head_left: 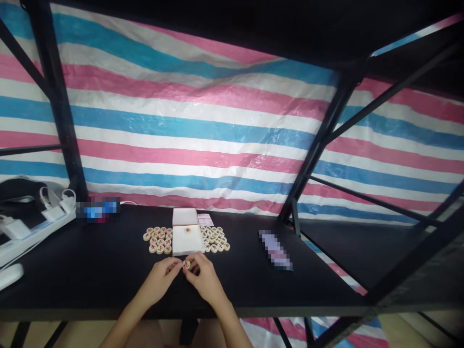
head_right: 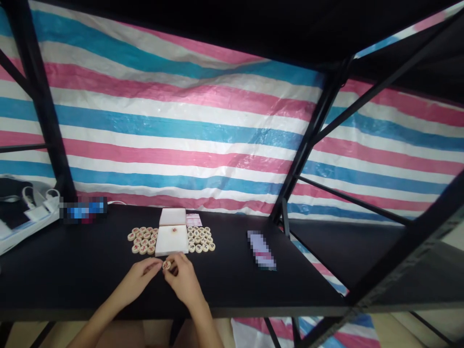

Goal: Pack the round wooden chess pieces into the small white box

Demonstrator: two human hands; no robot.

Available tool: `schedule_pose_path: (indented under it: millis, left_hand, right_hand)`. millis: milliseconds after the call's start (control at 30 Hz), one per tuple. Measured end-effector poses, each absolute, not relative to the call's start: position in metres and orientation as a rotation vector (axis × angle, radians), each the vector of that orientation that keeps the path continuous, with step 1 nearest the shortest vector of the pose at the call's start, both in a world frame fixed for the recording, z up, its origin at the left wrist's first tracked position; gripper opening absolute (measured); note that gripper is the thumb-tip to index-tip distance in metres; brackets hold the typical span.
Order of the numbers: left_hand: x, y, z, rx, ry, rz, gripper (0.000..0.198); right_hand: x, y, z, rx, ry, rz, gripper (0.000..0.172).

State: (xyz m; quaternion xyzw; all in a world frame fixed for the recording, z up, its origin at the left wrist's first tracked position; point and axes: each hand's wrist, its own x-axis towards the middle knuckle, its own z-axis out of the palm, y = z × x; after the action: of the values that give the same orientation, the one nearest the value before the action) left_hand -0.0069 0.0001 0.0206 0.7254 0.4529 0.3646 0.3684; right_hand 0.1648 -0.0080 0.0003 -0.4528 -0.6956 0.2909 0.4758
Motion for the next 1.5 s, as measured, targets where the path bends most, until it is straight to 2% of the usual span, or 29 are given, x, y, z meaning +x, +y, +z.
schedule_pose_path:
  millis: [167, 533, 700, 1000, 1167, 1333, 1500]
  left_hand:
    - [-0.005, 0.000, 0.019, 1.943, 1.188, 0.915, 0.031]
    - [-0.009, 0.003, 0.018, 1.807, 1.028, 0.908, 0.027]
    - [-0.009, 0.005, 0.015, 1.801, 1.054, 0.921, 0.030]
    - [-0.012, 0.001, 0.020, 1.757, 0.997, 0.899, 0.031]
    - [-0.008, 0.000, 0.024, 1.706, 0.940, 0.894, 0.026]
    - [-0.027, 0.001, 0.032, 1.720, 1.098, 1.038, 0.028]
    - [-0.098, 0.025, 0.046, 1.683, 1.457, 1.174, 0.038]
  right_hand:
    - [0.166, -0.005, 0.000, -1.049, -1.590, 0.911, 0.031]
    - [0.166, -0.012, 0.005, -1.043, -1.745, 0.830, 0.024]
    - [0.167, -0.014, 0.009, -1.052, -1.770, 0.805, 0.025]
    - [0.166, -0.015, 0.009, -1.098, -1.695, 0.881, 0.021]
    - [0.165, -0.016, 0.007, -1.150, -1.781, 0.786, 0.019]
    - [0.164, -0.015, 0.006, -1.160, -1.811, 0.774, 0.030]
    - [0.164, -0.014, 0.006, -1.193, -1.813, 0.703, 0.025]
